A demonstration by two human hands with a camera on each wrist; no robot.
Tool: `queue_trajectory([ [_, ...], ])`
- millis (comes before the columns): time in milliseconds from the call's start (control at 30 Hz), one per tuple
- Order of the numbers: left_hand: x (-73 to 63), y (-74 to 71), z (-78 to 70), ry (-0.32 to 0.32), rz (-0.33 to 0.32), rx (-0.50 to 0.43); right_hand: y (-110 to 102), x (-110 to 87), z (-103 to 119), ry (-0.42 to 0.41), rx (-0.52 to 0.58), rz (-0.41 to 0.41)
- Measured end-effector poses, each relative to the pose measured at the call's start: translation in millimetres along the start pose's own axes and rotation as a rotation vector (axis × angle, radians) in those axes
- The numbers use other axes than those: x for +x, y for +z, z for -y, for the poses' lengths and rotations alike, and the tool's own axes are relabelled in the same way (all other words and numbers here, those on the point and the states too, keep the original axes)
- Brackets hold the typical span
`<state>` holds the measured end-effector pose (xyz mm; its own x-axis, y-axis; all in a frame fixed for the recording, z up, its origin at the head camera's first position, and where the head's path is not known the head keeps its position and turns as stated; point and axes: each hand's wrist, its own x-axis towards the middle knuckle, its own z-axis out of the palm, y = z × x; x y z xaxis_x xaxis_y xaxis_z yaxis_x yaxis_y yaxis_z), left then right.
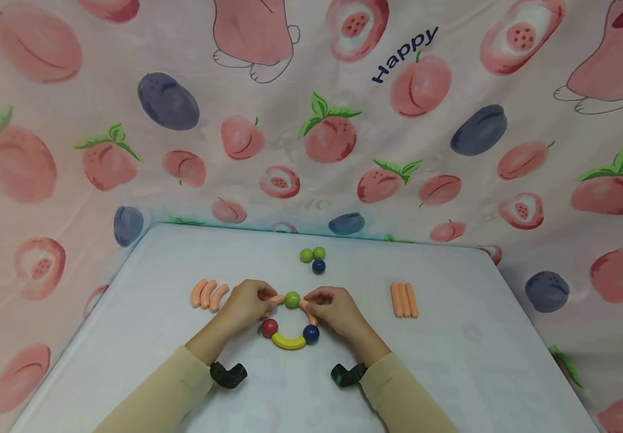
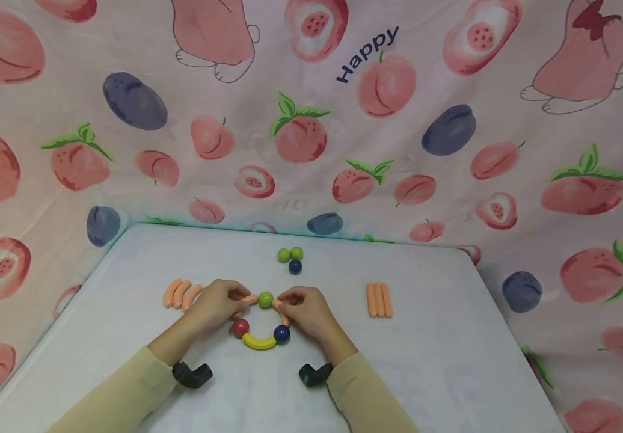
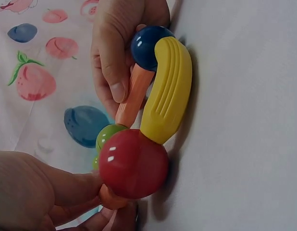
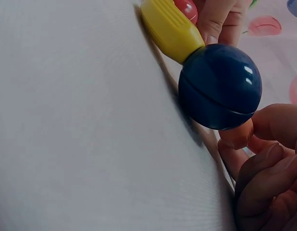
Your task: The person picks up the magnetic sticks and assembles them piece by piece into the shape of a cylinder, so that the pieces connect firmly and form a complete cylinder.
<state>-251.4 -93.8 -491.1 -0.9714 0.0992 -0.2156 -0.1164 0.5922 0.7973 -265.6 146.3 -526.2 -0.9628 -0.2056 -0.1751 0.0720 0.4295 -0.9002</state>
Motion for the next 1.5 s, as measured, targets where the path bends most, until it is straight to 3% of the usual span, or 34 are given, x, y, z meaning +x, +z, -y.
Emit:
queue_trajectory([
  [600,-2.5,3.5,1.2,0.003,0.0,-0.033,-0.3,-0.3,-0.6,-0.007,-0.004,-0.014],
  [833,-5.3,4.0,1.8,0.032,0.018,-0.048,-0.1,-0.4,-1.2,-0.037,0.012,-0.016],
  [1100,-9.5,0.9,0.8,0.041,0.036,-0.01,-0.1,-0.6,-1.3,-0.027,0.018,-0.025],
  [1500,-14.5,2.5,-0.5,-0.027,0.028,-0.067,1.8,-4.7,2.9,0.029,0.039,-0.031],
])
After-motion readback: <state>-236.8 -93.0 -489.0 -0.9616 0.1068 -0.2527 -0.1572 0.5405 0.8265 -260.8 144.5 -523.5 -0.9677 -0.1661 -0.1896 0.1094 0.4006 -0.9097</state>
